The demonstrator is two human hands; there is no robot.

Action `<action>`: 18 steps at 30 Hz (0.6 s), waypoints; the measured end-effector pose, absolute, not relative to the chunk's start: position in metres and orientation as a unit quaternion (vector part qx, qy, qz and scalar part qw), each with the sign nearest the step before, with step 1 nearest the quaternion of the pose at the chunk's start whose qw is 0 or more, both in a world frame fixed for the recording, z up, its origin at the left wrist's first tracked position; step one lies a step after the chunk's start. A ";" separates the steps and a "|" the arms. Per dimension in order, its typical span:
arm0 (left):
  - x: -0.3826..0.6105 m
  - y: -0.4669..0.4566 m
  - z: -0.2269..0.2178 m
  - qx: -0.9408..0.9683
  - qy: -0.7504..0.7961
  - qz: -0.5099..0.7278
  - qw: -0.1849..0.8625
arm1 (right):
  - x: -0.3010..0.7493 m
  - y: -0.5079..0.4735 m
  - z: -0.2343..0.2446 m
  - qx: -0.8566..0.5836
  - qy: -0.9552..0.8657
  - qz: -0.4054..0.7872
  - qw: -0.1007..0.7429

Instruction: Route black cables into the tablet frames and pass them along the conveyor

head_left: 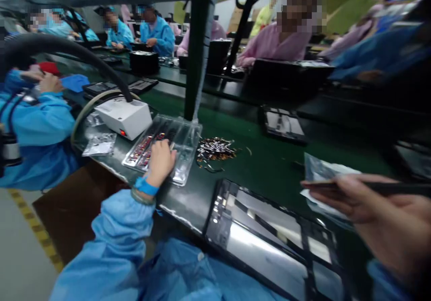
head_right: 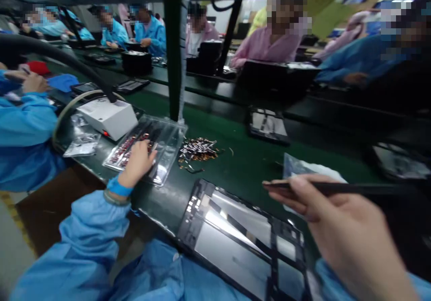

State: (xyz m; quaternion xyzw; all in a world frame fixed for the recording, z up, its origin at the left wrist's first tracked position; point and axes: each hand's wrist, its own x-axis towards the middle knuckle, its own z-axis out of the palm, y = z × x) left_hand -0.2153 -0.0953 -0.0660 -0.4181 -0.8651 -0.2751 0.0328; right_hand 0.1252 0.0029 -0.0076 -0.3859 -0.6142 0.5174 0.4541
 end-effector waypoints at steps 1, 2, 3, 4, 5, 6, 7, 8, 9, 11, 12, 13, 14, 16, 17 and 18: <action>-0.221 -0.084 -0.065 -0.407 -0.879 -0.248 0.023 | 0.132 -0.007 -0.019 -0.453 -0.566 0.514 0.458; -0.225 -0.075 -0.064 -0.396 -0.890 -0.224 0.016 | 0.135 -0.016 -0.029 -0.501 -0.526 0.536 0.430; -0.228 -0.068 -0.063 -0.385 -0.901 -0.202 0.011 | 0.136 -0.023 -0.038 -0.528 -0.493 0.542 0.429; -0.230 -0.063 -0.063 -0.377 -0.908 -0.183 0.007 | 0.135 -0.028 -0.046 -0.539 -0.475 0.548 0.428; -0.232 -0.061 -0.061 -0.372 -0.913 -0.168 0.005 | 0.133 -0.031 -0.053 -0.539 -0.465 0.561 0.422; -0.234 -0.060 -0.060 -0.373 -0.915 -0.156 0.004 | 0.132 -0.032 -0.058 -0.537 -0.459 0.568 0.423; -0.236 -0.060 -0.058 -0.376 -0.915 -0.146 0.003 | 0.131 -0.032 -0.063 -0.534 -0.456 0.572 0.423; -0.238 -0.062 -0.055 -0.382 -0.914 -0.140 0.004 | 0.130 -0.031 -0.066 -0.534 -0.455 0.573 0.424; -0.240 -0.063 -0.052 -0.388 -0.912 -0.135 0.005 | 0.129 -0.029 -0.068 -0.535 -0.457 0.568 0.427; -0.244 -0.067 -0.047 -0.387 -0.913 -0.130 0.019 | 0.127 -0.027 -0.068 -0.539 -0.472 0.552 0.427; -0.245 -0.068 -0.045 -0.379 -0.916 -0.128 0.030 | 0.126 -0.026 -0.067 -0.538 -0.485 0.544 0.423; -0.247 -0.068 -0.044 -0.370 -0.919 -0.126 0.041 | 0.125 -0.025 -0.066 -0.537 -0.498 0.538 0.417; -0.248 -0.068 -0.043 -0.360 -0.923 -0.125 0.053 | 0.123 -0.024 -0.066 -0.535 -0.512 0.532 0.410; -0.250 -0.067 -0.043 -0.340 -0.929 -0.125 0.072 | 0.120 -0.023 -0.066 -0.536 -0.532 0.522 0.396; -0.252 -0.066 -0.043 -0.335 -0.931 -0.124 0.077 | 0.118 -0.022 -0.066 -0.538 -0.539 0.519 0.389; -0.253 -0.065 -0.043 -0.338 -0.928 -0.136 0.083 | 0.118 -0.021 -0.067 -0.540 -0.545 0.516 0.382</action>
